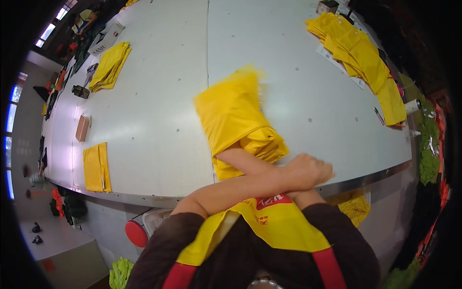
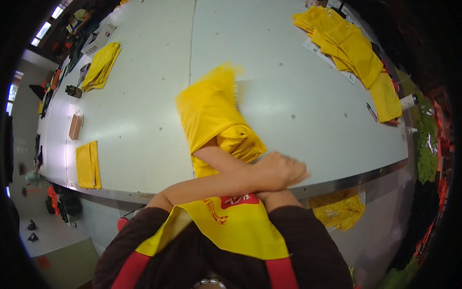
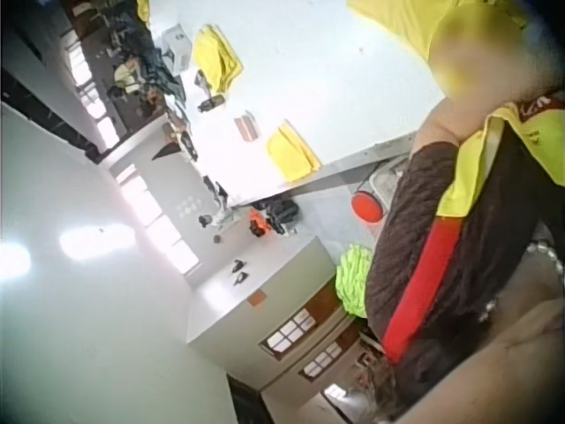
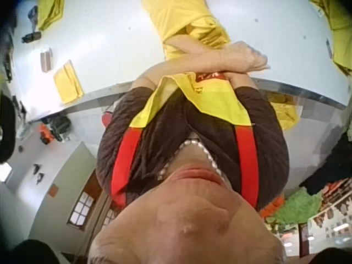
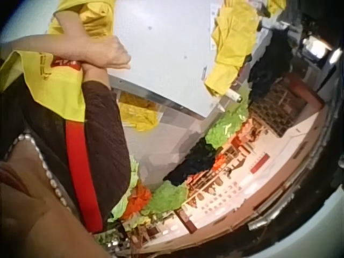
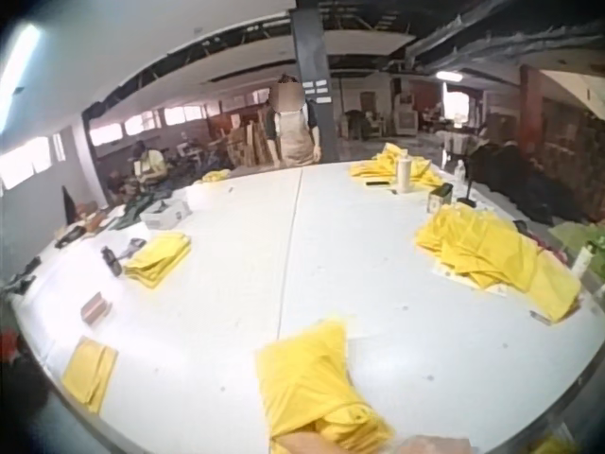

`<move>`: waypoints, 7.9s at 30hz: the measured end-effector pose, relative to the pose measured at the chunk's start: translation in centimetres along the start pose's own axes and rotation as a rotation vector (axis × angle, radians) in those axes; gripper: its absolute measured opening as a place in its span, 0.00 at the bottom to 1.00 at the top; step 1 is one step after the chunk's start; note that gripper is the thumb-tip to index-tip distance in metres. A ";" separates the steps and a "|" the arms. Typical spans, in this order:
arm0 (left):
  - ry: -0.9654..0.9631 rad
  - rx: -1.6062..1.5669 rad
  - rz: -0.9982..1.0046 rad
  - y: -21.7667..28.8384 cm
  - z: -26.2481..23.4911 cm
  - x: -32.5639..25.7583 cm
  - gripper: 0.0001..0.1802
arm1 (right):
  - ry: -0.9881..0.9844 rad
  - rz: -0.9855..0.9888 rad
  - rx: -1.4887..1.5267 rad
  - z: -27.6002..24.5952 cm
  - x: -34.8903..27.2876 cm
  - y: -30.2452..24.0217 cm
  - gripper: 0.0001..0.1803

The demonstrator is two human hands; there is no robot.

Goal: The person folds a yellow raincoat on a large white table. They smooth the fabric, fold the sleeves and body, and place the folded coat into a plastic basket. Other yellow garments and coworkers are visible in the background.

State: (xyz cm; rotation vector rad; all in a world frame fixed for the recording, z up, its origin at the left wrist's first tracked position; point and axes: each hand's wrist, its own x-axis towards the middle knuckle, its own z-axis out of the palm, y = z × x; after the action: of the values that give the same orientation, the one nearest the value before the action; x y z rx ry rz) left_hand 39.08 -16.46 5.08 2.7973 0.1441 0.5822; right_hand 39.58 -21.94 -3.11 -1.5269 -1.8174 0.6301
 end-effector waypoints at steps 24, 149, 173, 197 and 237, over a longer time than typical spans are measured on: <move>0.119 -0.105 -0.426 -4.5 -1.5 -4.6 0.17 | 0.156 -0.135 -0.517 -8.4 4.5 2.0 0.17; -0.441 0.156 -0.306 -3.4 -7.8 -18.8 0.10 | -0.439 -0.182 -0.839 -1.2 0.6 -6.4 0.21; -0.125 -0.077 -0.413 3.2 -1.3 -14.2 0.06 | -0.382 0.084 -0.546 -7.1 1.3 -6.9 0.13; -0.194 -0.277 -0.509 -3.4 -3.4 -14.8 0.19 | 0.221 0.014 -0.488 -3.3 -4.8 -2.3 0.05; 0.509 -0.485 -0.997 -8.2 -1.6 -21.9 0.21 | 0.072 0.734 0.037 -4.1 -2.6 -6.4 0.18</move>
State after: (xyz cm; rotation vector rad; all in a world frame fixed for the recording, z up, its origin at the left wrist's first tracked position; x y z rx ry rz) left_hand 18.04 -11.55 -4.16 1.7312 1.2088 0.8593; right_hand 38.68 -25.96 3.81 -2.1603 -1.1469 0.9143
